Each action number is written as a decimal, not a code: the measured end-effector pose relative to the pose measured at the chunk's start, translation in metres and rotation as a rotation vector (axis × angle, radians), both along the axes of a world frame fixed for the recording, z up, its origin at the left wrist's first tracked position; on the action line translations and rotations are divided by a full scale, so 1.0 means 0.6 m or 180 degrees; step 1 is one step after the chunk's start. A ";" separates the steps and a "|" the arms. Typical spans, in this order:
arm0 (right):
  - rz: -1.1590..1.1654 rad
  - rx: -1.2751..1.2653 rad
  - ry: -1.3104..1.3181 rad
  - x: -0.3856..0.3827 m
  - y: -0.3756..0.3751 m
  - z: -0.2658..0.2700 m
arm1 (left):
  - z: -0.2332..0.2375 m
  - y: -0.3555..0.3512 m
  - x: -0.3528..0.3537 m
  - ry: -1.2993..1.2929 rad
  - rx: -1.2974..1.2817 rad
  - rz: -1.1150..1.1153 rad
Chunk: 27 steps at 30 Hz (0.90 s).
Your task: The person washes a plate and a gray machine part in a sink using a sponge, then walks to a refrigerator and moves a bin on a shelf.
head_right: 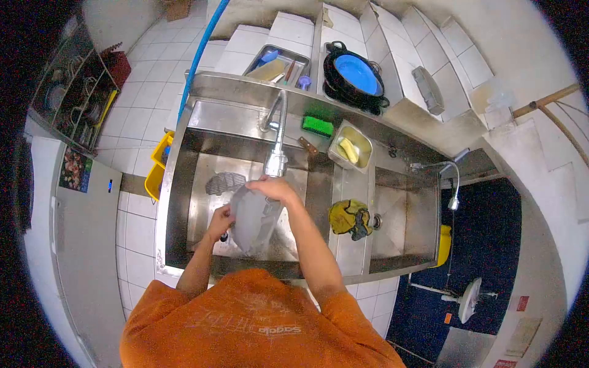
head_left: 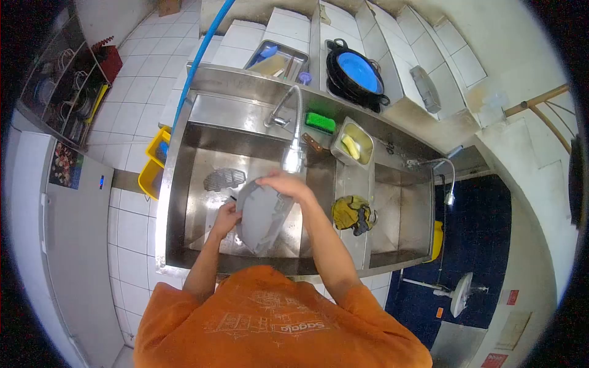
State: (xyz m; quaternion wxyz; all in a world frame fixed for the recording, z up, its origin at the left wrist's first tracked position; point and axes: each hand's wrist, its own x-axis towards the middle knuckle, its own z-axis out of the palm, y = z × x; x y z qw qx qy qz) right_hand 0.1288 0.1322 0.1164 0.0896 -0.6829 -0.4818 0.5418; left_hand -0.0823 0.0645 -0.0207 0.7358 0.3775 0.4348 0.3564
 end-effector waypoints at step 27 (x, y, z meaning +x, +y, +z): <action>-0.0626 0.1049 -0.0367 0.098 -0.048 0.057 | -0.070 0.069 0.109 0.1217 0.1387 -0.1151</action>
